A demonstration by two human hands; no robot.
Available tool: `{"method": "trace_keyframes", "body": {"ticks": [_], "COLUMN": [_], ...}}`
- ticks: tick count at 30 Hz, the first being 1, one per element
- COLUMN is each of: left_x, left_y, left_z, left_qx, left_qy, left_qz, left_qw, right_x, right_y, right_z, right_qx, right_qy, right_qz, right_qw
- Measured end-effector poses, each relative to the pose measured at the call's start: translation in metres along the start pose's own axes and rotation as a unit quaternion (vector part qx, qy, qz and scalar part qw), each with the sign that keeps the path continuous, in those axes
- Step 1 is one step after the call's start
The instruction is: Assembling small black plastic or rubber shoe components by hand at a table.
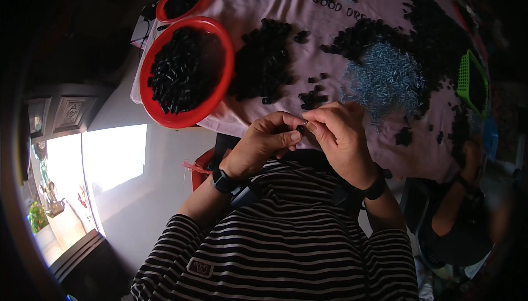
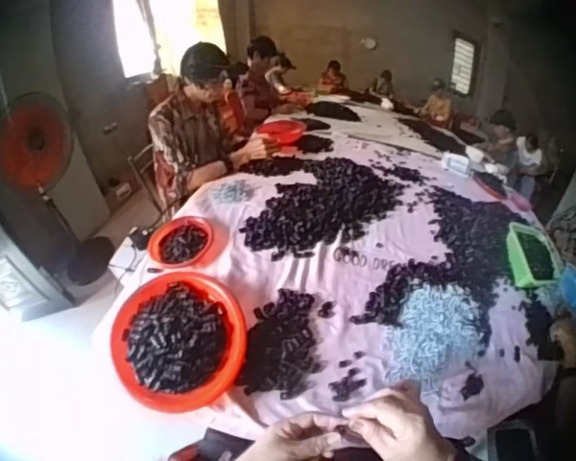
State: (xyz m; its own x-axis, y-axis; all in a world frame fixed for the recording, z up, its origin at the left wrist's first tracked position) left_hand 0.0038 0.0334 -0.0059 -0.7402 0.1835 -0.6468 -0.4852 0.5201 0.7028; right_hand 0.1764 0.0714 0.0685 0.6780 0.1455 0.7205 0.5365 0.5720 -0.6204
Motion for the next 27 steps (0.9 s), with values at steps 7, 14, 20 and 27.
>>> {"method": "trace_keyframes", "body": {"ticks": [7, 14, 20, 27], "left_x": [0.004, 0.003, 0.002, 0.002], "left_y": [-0.004, -0.004, -0.006, -0.007], "left_z": [0.001, 0.002, 0.004, 0.004], "left_qx": [-0.005, -0.036, -0.074, -0.04], "left_qy": [0.018, 0.026, 0.013, 0.031], "left_qz": [0.018, 0.06, 0.069, 0.075], "left_qw": [1.0, 0.997, 0.995, 0.996], "right_x": [-0.003, -0.005, -0.009, -0.019], "right_y": [0.002, 0.006, 0.005, 0.009], "right_z": [-0.001, -0.006, -0.01, -0.017], "right_qx": [0.004, -0.025, -0.08, -0.092], "right_qy": [-0.021, -0.028, -0.028, 0.0], "right_qz": [0.008, 0.035, 0.06, 0.109], "right_qw": [1.0, 0.999, 0.995, 0.99]}}
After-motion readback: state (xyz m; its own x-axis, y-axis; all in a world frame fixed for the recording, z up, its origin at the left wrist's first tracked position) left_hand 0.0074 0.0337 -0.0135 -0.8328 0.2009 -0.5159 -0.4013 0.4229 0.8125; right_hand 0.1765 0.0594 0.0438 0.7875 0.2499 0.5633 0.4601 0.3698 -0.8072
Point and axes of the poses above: each hand's wrist, its own z-axis towards the middle knuckle, its own x-axis out of the back of the hand, y = z × x, the point moved 3 cm from there along z, towards the middle knuckle, and after that the axes turned 2 degrees about -y, right-handed, at the moved point
